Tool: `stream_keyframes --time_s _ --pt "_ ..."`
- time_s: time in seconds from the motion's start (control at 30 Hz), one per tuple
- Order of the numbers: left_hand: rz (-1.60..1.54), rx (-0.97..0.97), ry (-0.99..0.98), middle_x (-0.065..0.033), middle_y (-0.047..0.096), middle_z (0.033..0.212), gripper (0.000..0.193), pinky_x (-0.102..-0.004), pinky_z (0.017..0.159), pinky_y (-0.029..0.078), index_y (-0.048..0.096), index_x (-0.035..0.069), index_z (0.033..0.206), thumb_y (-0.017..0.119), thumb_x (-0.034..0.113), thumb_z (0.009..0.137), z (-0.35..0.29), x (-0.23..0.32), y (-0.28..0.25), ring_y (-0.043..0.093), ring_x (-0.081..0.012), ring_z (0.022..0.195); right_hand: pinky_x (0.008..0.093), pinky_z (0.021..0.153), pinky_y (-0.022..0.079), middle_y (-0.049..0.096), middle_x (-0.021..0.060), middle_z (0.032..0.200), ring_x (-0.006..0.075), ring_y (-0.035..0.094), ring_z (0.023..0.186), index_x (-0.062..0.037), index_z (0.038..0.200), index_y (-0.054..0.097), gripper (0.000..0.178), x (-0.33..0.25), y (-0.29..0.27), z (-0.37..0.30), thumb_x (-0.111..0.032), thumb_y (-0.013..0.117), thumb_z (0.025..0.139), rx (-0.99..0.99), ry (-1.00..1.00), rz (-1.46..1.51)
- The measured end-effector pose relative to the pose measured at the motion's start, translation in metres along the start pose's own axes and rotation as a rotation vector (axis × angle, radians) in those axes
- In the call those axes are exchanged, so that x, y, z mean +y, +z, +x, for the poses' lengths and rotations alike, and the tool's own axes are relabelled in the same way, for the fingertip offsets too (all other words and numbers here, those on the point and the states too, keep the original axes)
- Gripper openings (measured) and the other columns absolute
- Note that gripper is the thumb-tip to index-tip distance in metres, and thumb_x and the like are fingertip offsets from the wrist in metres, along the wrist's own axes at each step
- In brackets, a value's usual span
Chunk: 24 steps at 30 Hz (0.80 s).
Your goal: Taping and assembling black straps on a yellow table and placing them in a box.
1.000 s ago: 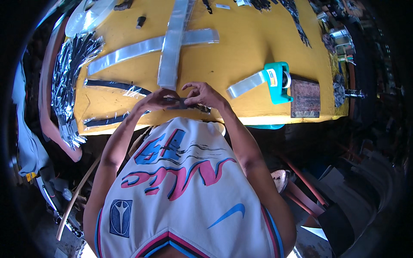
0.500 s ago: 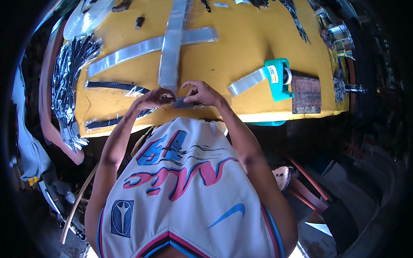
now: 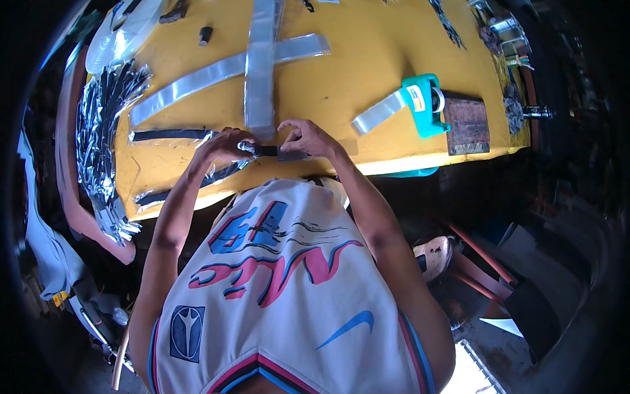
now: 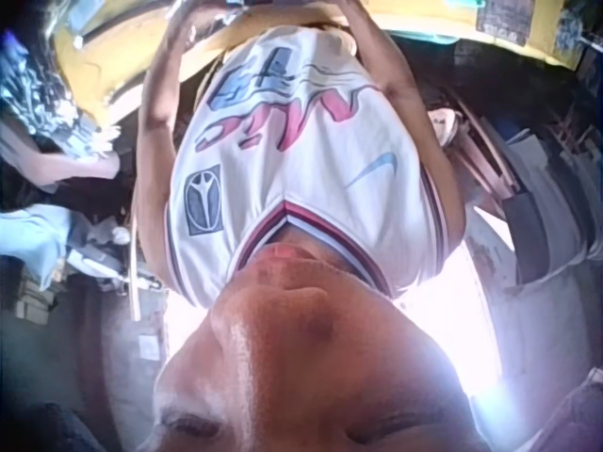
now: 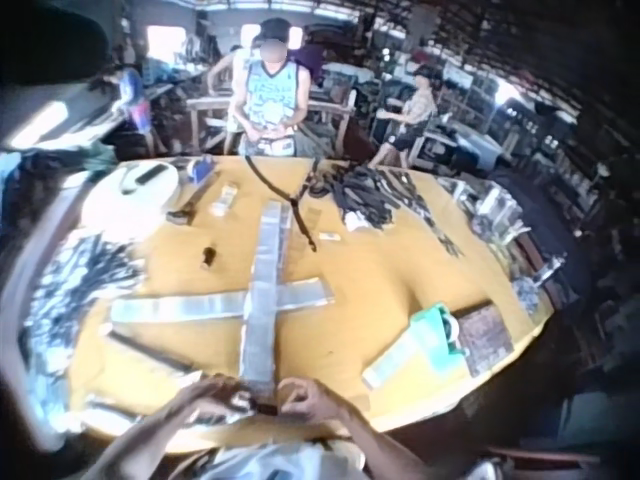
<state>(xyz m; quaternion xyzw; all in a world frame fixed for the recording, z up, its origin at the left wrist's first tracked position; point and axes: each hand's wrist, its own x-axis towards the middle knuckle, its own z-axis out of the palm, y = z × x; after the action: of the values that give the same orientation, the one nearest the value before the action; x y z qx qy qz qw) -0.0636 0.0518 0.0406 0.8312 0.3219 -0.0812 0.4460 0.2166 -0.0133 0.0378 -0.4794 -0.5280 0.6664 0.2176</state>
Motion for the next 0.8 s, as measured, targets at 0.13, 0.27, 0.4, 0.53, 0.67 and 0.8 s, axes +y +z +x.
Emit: stream_keyframes --time_s 0.13,0.27,0.4,0.53,0.67,0.8 --pt "0.052 -0.059 -0.064 -0.0138 0.070 0.116 0.037 -0.0424 0.092 0.052 0.071 0.013 0.118 0.072 0.030 0.085 0.005 -0.013 0.006 0.067 -0.0329 0.105 0.0282 0.079 0.052 0.076 0.0101 0.088 0.0137 0.070 0.082 -0.0002 0.125 0.058 0.050 0.006 0.004 0.001 -0.011 0.081 0.081 0.040 -0.035 -0.064" --pt "0.010 -0.077 -0.039 -0.0134 0.071 0.107 0.031 -0.0434 0.089 0.051 0.072 0.014 0.113 0.067 0.030 0.087 0.003 -0.015 0.007 0.066 -0.0331 0.102 0.0289 0.079 0.052 0.075 0.0107 0.086 0.0146 0.071 0.083 -0.0005 0.124 0.058 0.050 0.008 0.010 0.006 -0.010 0.081 0.081 0.066 -0.018 -0.028" --pt "0.000 -0.072 -0.002 -0.0136 0.070 0.109 0.030 -0.0428 0.089 0.052 0.071 0.013 0.112 0.067 0.031 0.088 0.002 -0.011 0.002 0.066 -0.0329 0.101 0.0289 0.081 0.052 0.075 0.0106 0.089 0.0138 0.070 0.083 -0.0015 0.124 0.059 0.048 0.000 0.022 0.018 -0.009 0.081 0.082 0.036 0.001 -0.062" --pt "-0.026 -0.105 0.004 -0.0133 0.070 0.111 0.029 -0.0421 0.089 0.052 0.071 0.013 0.112 0.067 0.030 0.089 -0.003 0.000 -0.010 0.066 -0.0323 0.102 0.0286 0.083 0.052 0.075 0.0107 0.092 0.0135 0.070 0.086 -0.0030 0.124 0.058 0.047 -0.005 0.026 0.026 -0.009 0.080 0.083 0.014 -0.014 -0.070" --pt "-0.058 -0.102 0.000 -0.0131 0.071 0.110 0.029 -0.0415 0.088 0.052 0.072 0.013 0.112 0.067 0.030 0.088 -0.003 -0.008 -0.008 0.067 -0.0314 0.102 0.0291 0.084 0.052 0.075 0.0116 0.095 0.0141 0.070 0.089 -0.0032 0.126 0.057 0.049 -0.009 0.013 0.017 -0.007 0.080 0.082 -0.020 0.023 0.020" --pt "-0.067 -0.077 0.017 -0.0132 0.072 0.106 0.030 -0.0414 0.085 0.053 0.072 0.012 0.112 0.067 0.029 0.088 -0.001 -0.007 -0.009 0.068 -0.0304 0.097 0.0290 0.085 0.051 0.076 0.0126 0.099 0.0146 0.070 0.092 -0.0034 0.127 0.057 0.051 -0.009 -0.004 0.012 -0.004 0.079 0.081 -0.134 0.116 -0.058"
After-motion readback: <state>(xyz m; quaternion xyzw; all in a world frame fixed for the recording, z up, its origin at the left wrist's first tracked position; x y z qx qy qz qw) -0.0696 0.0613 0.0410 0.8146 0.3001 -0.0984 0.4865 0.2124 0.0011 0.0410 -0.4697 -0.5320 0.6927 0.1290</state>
